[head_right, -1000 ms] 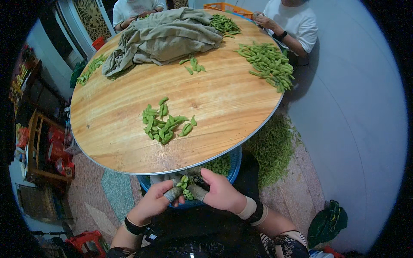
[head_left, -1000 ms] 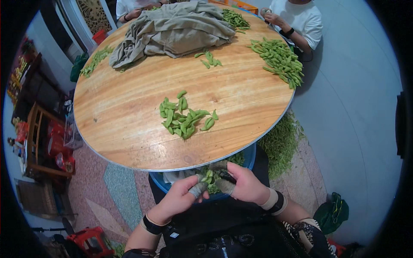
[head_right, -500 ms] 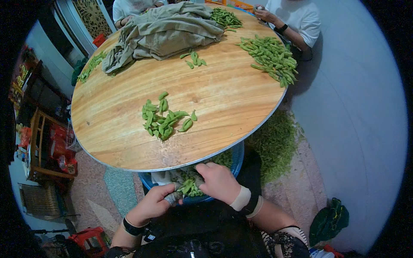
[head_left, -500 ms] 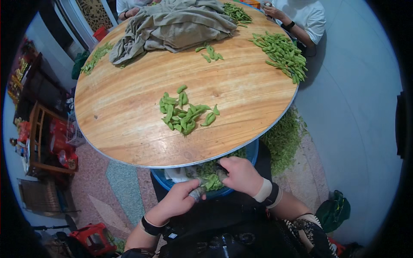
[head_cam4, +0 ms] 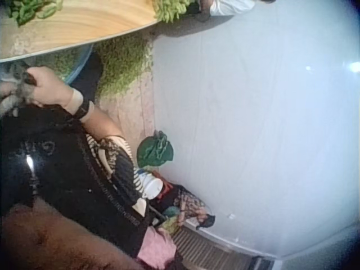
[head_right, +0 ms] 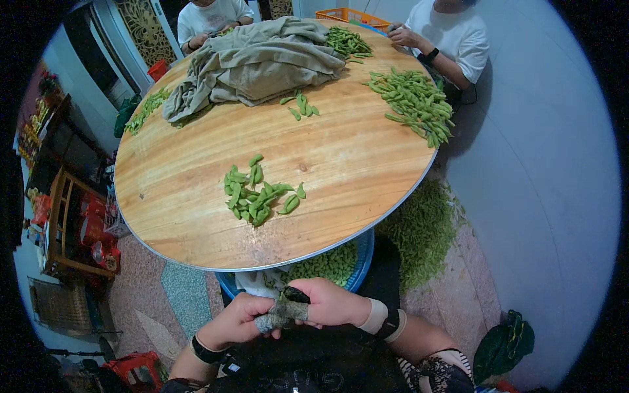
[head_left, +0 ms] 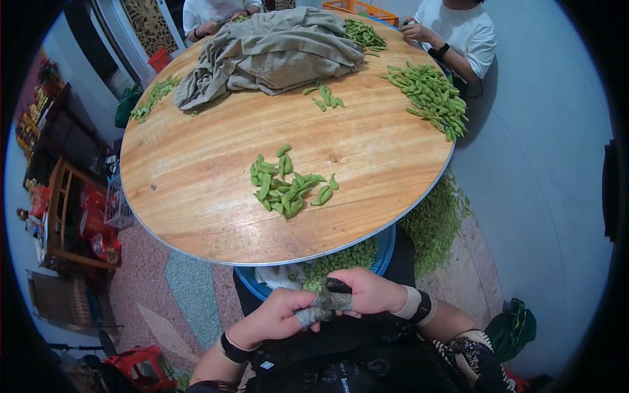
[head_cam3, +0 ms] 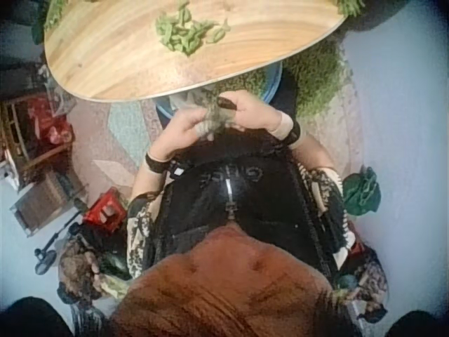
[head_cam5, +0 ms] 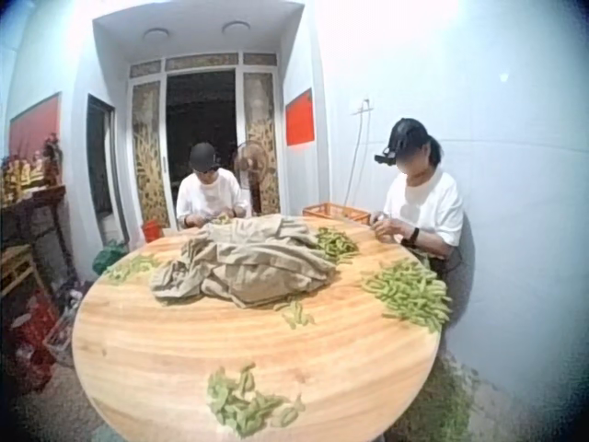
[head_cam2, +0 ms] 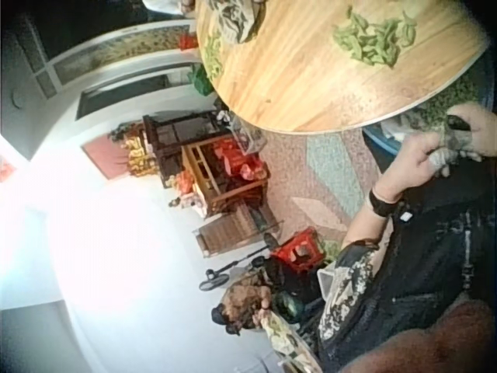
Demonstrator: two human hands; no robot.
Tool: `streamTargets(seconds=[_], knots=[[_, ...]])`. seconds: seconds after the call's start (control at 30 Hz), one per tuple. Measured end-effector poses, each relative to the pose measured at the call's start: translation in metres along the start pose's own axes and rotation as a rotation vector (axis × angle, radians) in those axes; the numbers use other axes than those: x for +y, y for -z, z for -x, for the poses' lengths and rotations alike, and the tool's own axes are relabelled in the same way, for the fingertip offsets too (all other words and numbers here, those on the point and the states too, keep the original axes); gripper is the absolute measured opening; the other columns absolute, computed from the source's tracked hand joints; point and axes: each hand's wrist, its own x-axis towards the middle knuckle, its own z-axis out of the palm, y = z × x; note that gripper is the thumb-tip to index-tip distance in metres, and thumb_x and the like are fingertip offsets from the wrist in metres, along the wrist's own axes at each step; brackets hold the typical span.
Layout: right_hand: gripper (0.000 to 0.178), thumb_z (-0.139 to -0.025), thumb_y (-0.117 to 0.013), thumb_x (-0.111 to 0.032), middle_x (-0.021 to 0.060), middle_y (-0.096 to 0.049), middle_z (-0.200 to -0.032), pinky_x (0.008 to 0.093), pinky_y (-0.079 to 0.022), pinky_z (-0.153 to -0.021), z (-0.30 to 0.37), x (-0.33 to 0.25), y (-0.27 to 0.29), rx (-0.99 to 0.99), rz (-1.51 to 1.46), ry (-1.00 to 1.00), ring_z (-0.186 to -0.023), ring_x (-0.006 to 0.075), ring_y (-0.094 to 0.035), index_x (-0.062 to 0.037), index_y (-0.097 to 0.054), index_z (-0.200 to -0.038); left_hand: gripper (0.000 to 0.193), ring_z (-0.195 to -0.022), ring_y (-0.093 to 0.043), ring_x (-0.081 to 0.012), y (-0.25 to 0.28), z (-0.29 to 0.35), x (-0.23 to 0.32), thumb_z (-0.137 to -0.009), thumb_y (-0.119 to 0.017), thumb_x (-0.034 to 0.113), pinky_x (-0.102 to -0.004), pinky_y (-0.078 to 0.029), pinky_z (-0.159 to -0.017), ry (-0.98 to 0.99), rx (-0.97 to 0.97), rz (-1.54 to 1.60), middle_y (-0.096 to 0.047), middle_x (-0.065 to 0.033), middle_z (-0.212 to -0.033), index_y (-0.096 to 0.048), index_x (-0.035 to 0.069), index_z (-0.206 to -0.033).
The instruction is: The person shells edamame by hand, picking up pods from a wooden table, squeezing the beans into a blue basket, and dropping the empty husks onto the floor.
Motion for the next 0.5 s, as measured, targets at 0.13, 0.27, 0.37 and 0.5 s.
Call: streamTargets(seconds=[0.13,0.27,0.37,0.5], knots=[[0.026,-0.083,-0.067,-0.025,0.0056,-0.060,-0.066,0.0245,-0.044,-0.046,-0.001,0.003,-0.001,0.052,-0.115,0.048,-0.049,0.0101,-0.055,-0.0037,-0.056,-0.093,0.014,-0.067,-0.057,-0.0053,0.001,-0.001,-0.011,-0.090,-0.050,0.007,-0.0225,-0.046,-0.060,0.045,0.031,0.069,-0.062,0.0017,-0.072,-0.062,0.004,-0.096],[0.022,-0.084,-0.066,-0.020,0.0083,-0.059,-0.069,0.0304,-0.047,-0.053,-0.005,0.013,-0.001,0.191,0.275,0.237,-0.056,0.0176,-0.060,-0.0025,-0.056,-0.093,0.013,-0.066,-0.060,-0.0102,0.000,0.000,-0.015,-0.088,-0.049,0.005,-0.0245,-0.047,-0.061,0.043,0.086,0.021,-0.063,-0.0022,-0.071,-0.061,0.003,-0.093],[0.020,-0.079,-0.063,-0.016,0.0165,-0.060,-0.071,0.0373,-0.049,-0.060,-0.009,0.027,0.003,0.495,0.682,0.404,-0.066,0.0335,-0.062,-0.0003,-0.057,-0.091,0.012,-0.067,-0.062,-0.0133,-0.001,-0.003,-0.010,-0.085,-0.050,0.002,-0.0264,-0.048,-0.063,0.037,0.210,-0.156,-0.064,-0.0057,-0.072,-0.060,0.002,-0.092],[0.018,-0.082,-0.062,-0.016,0.0187,-0.060,-0.069,0.0407,-0.051,-0.065,0.001,0.027,0.012,0.519,0.556,0.185,-0.069,0.0355,-0.062,0.0004,-0.059,-0.088,0.011,-0.069,-0.062,-0.0172,-0.002,-0.007,-0.021,-0.086,-0.052,0.007,-0.0291,-0.048,-0.064,0.043,0.372,-0.255,-0.062,-0.0092,-0.073,-0.060,0.001,-0.091]])
